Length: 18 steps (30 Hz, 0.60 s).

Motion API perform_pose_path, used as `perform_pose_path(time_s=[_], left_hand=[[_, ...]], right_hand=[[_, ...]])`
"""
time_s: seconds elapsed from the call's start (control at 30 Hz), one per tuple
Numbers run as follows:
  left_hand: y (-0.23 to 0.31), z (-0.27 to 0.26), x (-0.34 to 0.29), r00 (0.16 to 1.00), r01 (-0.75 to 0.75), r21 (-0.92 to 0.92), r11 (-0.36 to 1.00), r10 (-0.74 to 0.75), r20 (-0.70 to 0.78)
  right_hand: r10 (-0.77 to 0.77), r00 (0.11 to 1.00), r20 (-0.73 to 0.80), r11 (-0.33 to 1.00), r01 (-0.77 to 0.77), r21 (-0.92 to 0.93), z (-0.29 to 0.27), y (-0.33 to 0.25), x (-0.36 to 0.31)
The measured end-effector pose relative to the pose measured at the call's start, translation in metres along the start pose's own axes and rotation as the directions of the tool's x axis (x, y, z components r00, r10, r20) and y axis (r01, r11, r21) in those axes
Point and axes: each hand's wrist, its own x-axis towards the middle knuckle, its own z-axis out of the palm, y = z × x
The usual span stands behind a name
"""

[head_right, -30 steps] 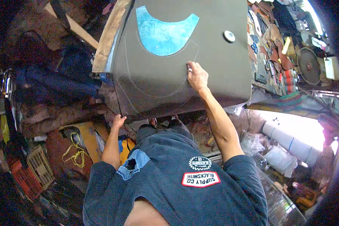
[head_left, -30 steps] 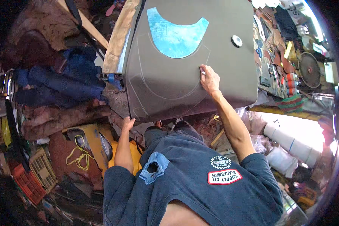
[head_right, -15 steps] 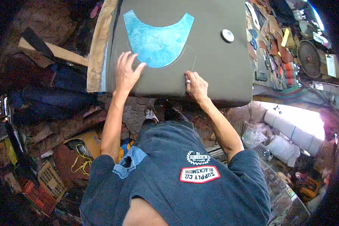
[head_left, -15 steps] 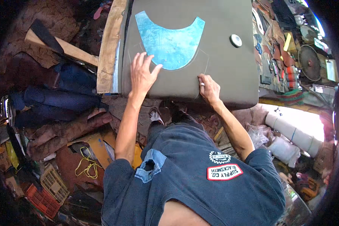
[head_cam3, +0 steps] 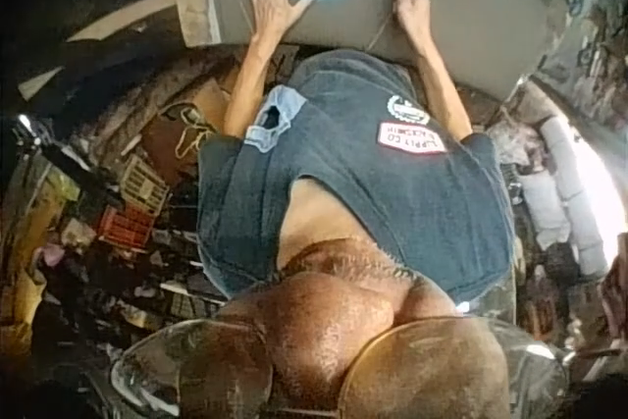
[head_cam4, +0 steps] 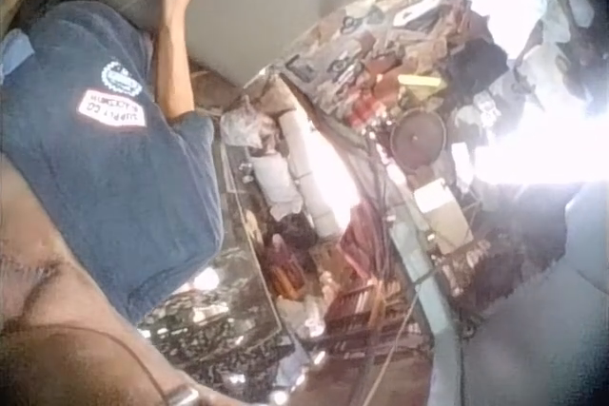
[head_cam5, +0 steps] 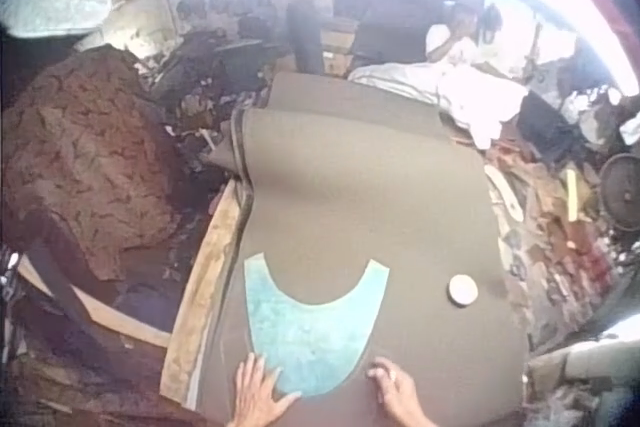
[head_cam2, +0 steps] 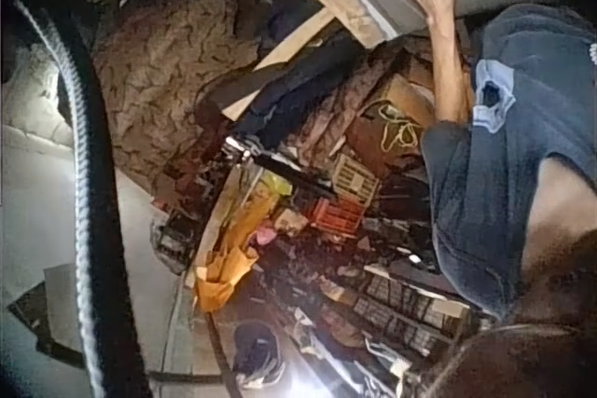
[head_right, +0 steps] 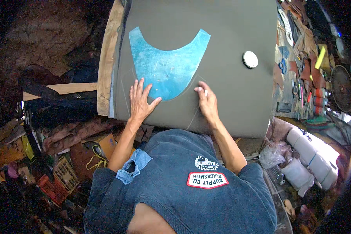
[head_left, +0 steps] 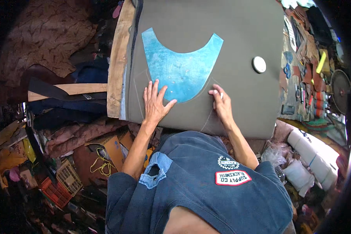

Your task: Tracing a shoe pattern onto a sheet of grey material using a blue template and white chalk.

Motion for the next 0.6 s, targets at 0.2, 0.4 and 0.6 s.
perform_pose_path(time_s=[0.2,0.4,0.6], left_hand=[[0.005,-0.007,0.002,0.998,0.04,-0.006,0.999,-0.039,0.056],[-0.004,-0.02,0.024,0.997,0.011,-0.053,0.999,-0.007,0.08],[-0.067,-0.037,0.118,0.994,-0.068,-0.003,0.998,0.067,-0.082]], right_hand=[[0.14,0.989,0.055,0.956,-0.149,0.252,0.003,-0.021,0.029],[0.083,0.982,-0.17,0.952,-0.027,0.305,-0.005,-0.01,0.054],[-0.001,0.971,-0.239,0.995,-0.023,-0.094,0.0,-0.023,0.045]])
